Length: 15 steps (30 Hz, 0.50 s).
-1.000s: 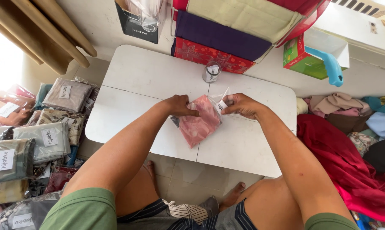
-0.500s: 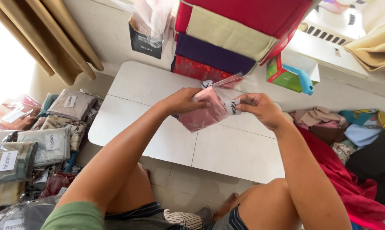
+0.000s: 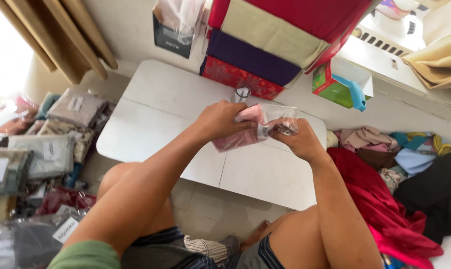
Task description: The person folds a pink patterned cloth on a white table using a small blue rolling tool to smooth it. They then place the folded cloth into a clear plastic bag, seal it, and set it aside before picking up a red cloth.
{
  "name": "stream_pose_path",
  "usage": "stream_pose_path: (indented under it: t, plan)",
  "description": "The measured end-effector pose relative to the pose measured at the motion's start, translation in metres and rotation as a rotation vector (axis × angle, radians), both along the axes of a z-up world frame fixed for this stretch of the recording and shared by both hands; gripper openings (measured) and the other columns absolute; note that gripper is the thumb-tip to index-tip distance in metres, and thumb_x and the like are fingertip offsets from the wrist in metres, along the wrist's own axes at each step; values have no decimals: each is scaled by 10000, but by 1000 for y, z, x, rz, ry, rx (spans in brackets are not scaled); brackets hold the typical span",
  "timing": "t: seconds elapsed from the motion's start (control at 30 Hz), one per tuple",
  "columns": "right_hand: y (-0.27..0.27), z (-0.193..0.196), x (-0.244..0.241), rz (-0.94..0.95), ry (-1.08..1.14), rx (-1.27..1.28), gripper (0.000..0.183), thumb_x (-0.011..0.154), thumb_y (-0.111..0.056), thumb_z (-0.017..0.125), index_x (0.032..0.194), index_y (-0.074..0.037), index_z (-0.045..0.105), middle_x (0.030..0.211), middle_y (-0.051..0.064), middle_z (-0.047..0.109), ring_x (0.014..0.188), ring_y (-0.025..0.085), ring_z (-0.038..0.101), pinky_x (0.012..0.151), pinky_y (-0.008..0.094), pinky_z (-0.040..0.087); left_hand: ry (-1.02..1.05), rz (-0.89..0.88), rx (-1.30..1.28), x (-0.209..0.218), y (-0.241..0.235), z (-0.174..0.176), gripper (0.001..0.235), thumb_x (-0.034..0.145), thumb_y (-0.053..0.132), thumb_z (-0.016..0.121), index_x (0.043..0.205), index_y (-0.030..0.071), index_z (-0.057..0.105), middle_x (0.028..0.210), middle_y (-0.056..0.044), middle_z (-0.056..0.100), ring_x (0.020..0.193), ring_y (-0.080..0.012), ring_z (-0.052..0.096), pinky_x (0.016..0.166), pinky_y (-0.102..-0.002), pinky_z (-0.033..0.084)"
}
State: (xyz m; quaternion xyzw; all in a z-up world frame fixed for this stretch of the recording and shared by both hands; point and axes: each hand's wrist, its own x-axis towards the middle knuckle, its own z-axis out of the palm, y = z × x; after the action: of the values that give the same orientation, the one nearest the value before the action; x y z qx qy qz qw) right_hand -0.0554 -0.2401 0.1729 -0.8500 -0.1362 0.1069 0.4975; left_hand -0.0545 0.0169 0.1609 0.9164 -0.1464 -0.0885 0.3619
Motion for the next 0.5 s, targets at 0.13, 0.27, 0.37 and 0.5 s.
stream_pose_path:
  t: [0.13,0.27,0.37,0.5]
  plan:
    - [-19,-21,11,-27,11,3,158,801,-54,848,947,-81,796,803,56,747,789,118,646,830,308,519,-10,3,20,4,-7,-7,504,874,588,649,1226,229,687,1071,-162,737,1041,-435,706,884,-537,558]
    - [-9,-16,6,-7,4,28,292,703,-52,919,957,-37,776,847,82,742,821,149,635,858,340,510,46,-10,-41,17,-5,-18,464,875,514,673,1202,186,698,1059,-171,744,1038,-434,711,874,-528,565]
    - [0,-18,7,-18,2,8,372,644,-44,951,966,-24,767,831,86,736,803,150,639,849,328,517,66,-31,-46,24,-9,-33,474,867,521,676,1190,175,701,1056,-181,742,1039,-439,709,870,-530,567]
    - [-2,-22,12,-41,-7,23,263,702,-32,929,908,-27,765,768,47,723,756,105,638,831,285,529,88,-50,-83,28,-12,-33,500,875,532,663,1183,140,703,1047,-199,740,1035,-448,709,868,-529,565]
